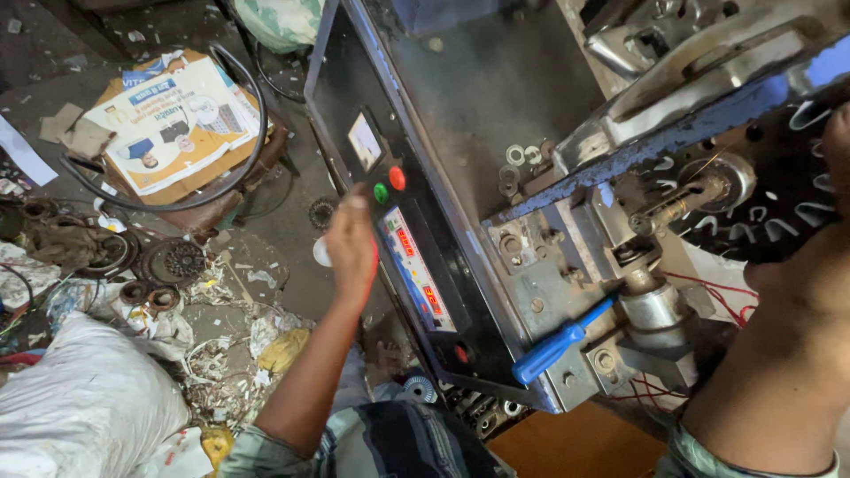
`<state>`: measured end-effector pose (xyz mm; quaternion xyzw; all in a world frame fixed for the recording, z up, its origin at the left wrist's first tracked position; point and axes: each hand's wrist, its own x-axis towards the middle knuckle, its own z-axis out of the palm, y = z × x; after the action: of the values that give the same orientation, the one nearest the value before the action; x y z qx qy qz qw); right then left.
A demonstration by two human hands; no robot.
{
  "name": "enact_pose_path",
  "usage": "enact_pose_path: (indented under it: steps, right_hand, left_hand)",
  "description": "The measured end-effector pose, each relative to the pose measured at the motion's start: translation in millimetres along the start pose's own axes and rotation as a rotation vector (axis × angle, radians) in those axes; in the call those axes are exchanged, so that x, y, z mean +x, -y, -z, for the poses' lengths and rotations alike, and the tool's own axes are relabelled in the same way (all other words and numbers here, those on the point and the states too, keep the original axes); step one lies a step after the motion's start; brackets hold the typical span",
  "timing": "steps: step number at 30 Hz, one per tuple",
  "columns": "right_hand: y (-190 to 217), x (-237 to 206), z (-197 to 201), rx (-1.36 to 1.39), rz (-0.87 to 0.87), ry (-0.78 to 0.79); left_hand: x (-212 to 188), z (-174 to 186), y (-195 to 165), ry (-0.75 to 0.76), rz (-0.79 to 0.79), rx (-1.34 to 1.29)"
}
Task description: The person uses pliers to trim a stator, then mounts it on a winding machine. They repeatedly rotate the stator and press a button to wind copper wire into the slots, completing several slots before the clip ends.
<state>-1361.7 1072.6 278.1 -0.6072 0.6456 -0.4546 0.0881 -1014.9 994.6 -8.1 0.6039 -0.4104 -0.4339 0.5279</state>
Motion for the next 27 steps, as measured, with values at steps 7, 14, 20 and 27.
enact_pose_path:
  steps: [7,14,20,27]
  right_hand:
    - [-31,-8,6,0.063,-0.070,-0.016]
    - [-29,-9,2,0.076,-0.094,-0.020]
    - [-27,-9,0,0.084,-0.107,-0.027]
    - [-31,-8,1,0.089,-0.127,-0.030]
  left_hand:
    - [3,6,-4,0.102,-0.137,0.056]
    - [22,0,-2,0.087,-0.093,0.019]
    - [21,2,-5,0.111,-0.195,0.012]
    - [15,-4,9,0.081,-0.196,0.001]
